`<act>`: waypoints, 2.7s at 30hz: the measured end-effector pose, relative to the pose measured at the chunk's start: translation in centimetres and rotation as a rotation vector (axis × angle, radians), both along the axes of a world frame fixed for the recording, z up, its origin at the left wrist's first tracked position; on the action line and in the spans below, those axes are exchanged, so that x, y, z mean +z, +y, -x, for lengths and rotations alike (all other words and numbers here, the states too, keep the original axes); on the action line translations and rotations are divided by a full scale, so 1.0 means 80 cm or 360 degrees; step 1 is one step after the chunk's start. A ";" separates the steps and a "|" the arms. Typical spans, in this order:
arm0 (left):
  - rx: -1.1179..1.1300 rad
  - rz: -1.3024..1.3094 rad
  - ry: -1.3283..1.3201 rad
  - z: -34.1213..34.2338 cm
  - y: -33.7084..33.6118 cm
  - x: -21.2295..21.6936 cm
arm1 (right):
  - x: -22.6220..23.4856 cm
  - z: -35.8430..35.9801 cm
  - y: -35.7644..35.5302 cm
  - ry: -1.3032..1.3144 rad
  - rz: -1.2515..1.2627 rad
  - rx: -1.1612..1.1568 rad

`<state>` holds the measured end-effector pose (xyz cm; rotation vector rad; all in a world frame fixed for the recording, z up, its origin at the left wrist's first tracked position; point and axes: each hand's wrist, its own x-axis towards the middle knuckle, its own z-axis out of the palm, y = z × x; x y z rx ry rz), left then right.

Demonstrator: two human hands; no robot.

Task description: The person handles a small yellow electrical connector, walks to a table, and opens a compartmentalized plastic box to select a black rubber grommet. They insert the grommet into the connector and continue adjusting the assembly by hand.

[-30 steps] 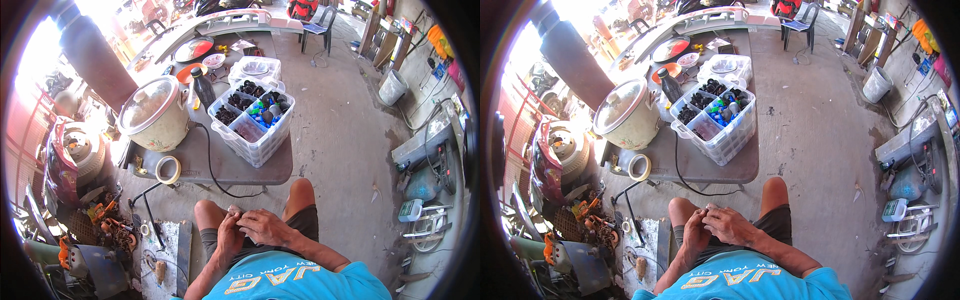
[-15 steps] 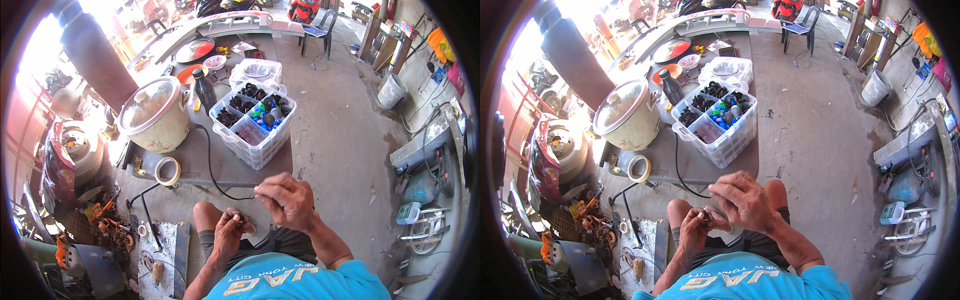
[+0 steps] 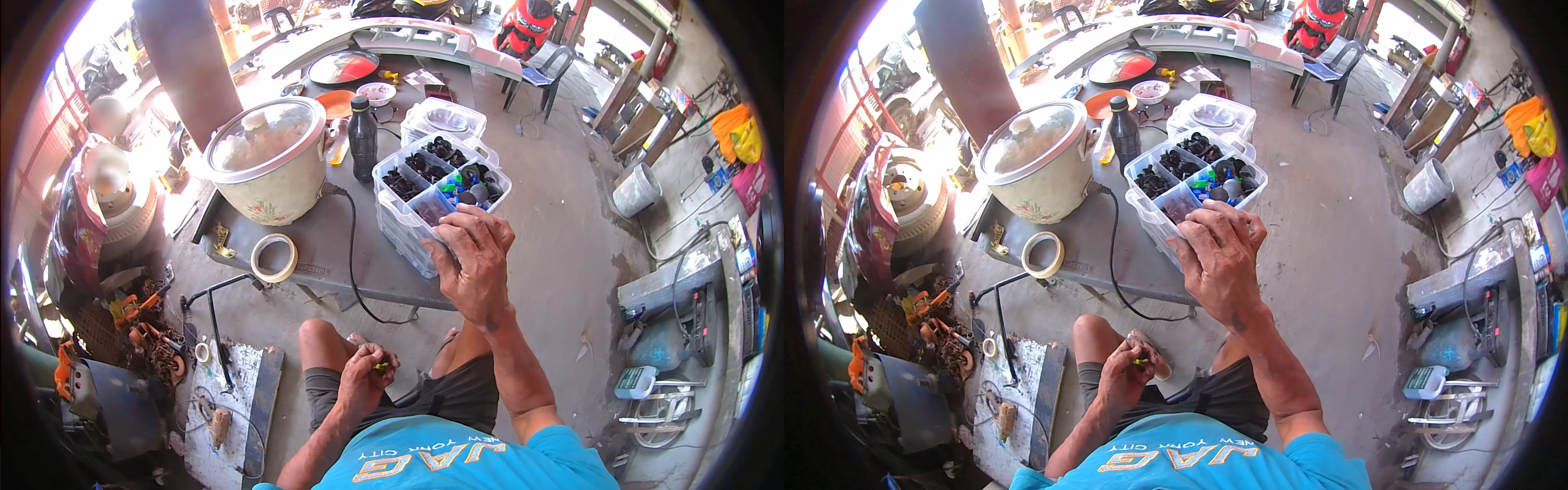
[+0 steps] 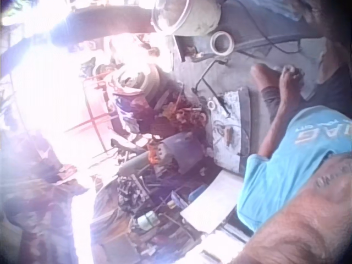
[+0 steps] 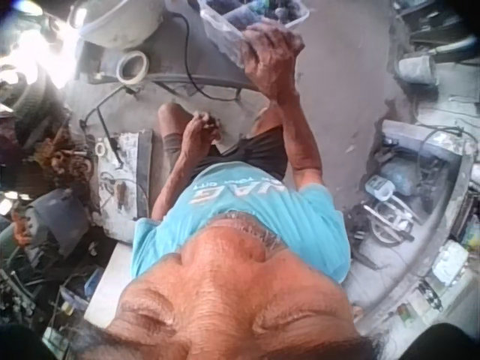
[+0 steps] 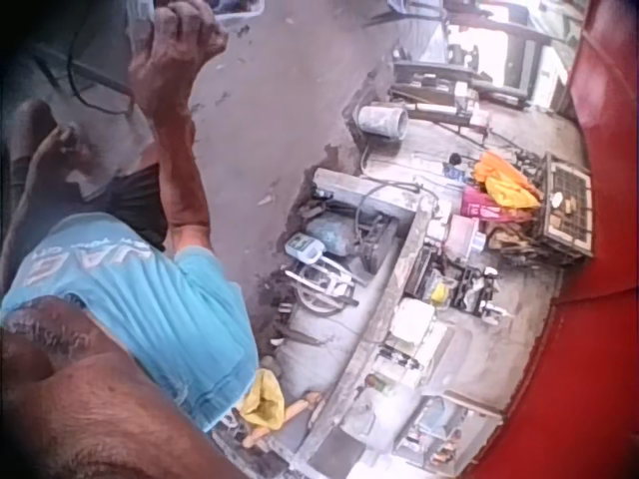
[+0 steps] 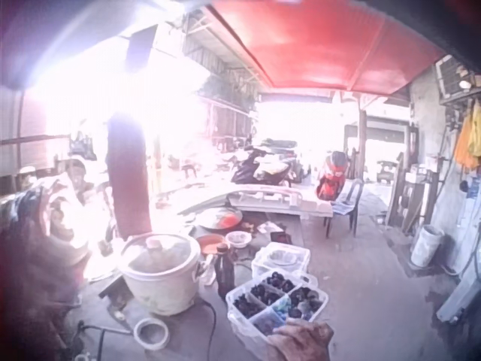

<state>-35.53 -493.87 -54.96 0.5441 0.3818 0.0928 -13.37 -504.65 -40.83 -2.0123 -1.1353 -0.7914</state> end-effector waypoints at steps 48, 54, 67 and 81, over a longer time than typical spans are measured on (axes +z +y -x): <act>-0.0102 0.0071 0.0006 0.029 0.062 -0.037 | 0.001 -0.041 -0.070 0.0482 -0.0281 0.0276; -0.0130 0.0041 0.0052 0.030 0.063 -0.045 | 0.000 -0.045 -0.064 0.0591 -0.0295 0.0357; -0.0401 -0.0240 0.0223 0.033 0.078 -0.098 | -0.010 -0.082 -0.045 0.0832 -0.0677 0.0602; -0.0378 0.0079 0.0200 0.024 0.099 -0.154 | -0.005 -0.100 -0.039 0.1058 -0.0998 0.0516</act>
